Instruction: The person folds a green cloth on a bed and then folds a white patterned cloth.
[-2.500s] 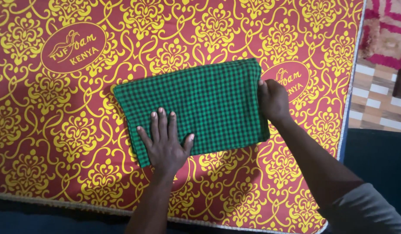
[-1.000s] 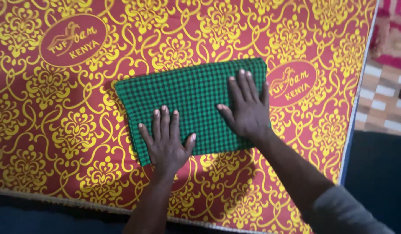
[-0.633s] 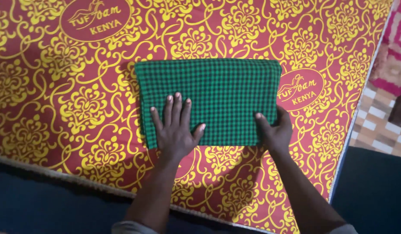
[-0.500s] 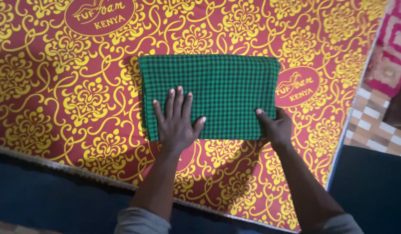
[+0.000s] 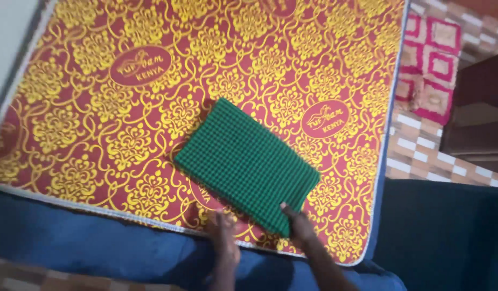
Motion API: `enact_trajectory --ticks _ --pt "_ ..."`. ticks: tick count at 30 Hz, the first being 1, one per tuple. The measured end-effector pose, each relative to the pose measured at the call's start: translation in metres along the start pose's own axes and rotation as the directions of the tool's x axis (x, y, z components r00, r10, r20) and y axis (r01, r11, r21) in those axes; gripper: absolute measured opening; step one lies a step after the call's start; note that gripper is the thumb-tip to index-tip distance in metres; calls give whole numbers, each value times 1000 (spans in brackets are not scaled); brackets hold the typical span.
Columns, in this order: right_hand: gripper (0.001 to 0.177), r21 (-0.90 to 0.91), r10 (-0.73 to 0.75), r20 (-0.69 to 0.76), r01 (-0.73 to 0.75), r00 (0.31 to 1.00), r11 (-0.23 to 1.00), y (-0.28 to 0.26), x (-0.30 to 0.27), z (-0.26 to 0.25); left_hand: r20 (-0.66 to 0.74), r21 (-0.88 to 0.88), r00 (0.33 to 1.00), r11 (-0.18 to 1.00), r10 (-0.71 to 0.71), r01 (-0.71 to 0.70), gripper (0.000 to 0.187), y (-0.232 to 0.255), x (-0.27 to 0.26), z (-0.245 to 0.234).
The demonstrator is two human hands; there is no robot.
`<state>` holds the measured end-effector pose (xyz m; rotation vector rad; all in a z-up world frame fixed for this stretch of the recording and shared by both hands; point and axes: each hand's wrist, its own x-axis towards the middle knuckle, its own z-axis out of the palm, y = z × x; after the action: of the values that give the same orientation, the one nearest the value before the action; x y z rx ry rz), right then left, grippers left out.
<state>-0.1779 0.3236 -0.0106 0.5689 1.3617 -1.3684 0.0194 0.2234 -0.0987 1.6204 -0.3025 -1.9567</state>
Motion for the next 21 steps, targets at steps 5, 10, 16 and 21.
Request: enact_trajectory --ticks 5,10,16,21 --pt "49 290 23 22 -28 1000 957 54 -73 40 463 -261 766 757 -446 598 118 29 -39 20" --pt "42 322 91 -69 -64 993 944 59 -138 23 208 -90 955 968 -210 232 108 132 -69 81" --pt "40 169 -66 -142 89 988 982 9 -212 -3 -35 274 926 887 -376 370 75 131 -84 90" --pt "34 181 -138 -144 164 980 970 -28 -249 -24 -65 225 959 932 -277 285 60 101 -101 83"
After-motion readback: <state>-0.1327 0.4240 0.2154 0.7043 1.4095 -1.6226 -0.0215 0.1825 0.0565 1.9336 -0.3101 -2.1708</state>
